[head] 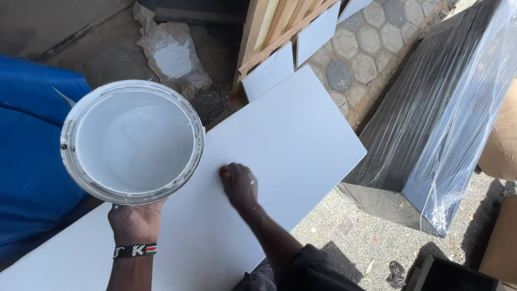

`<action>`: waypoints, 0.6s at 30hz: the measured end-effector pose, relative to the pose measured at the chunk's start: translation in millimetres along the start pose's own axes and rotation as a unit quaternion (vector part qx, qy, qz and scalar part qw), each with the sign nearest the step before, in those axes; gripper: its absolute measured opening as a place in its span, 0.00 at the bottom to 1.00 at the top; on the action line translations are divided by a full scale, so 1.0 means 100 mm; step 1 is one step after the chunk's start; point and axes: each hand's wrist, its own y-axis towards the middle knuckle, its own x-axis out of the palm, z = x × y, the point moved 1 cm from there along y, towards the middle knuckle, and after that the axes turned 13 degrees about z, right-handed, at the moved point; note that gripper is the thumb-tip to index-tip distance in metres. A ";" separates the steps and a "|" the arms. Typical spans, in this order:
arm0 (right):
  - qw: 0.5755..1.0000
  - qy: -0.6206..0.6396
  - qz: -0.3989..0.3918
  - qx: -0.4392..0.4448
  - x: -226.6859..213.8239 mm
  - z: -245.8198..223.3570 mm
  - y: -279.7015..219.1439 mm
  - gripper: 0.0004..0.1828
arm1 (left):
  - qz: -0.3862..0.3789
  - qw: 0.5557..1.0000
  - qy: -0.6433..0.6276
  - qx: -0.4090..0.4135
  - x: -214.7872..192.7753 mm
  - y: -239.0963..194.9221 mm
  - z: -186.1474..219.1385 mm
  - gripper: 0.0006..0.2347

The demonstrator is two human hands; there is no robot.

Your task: The person holds a paint bucket in their left hand and uses a sponge in their right hand to apply white paint onto a long, flat wooden board. They repeatedly dip the sponge into the bucket and spread the paint along the surface of the board in a continuous motion.

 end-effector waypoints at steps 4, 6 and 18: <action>0.980 0.110 -0.063 -0.155 0.32 -0.66 -0.80 0.03 | -0.030 0.999 -0.003 0.009 0.09 0.00 0.01 0.44; 0.991 0.036 -0.038 -0.126 0.22 -0.32 -0.52 0.09 | -0.028 0.999 -0.023 -0.013 0.02 -0.01 -0.01 0.50; 0.971 0.037 -0.110 -0.208 0.56 -0.82 -1.10 0.08 | 0.029 0.998 -0.061 -0.001 0.01 -0.06 -0.11 0.23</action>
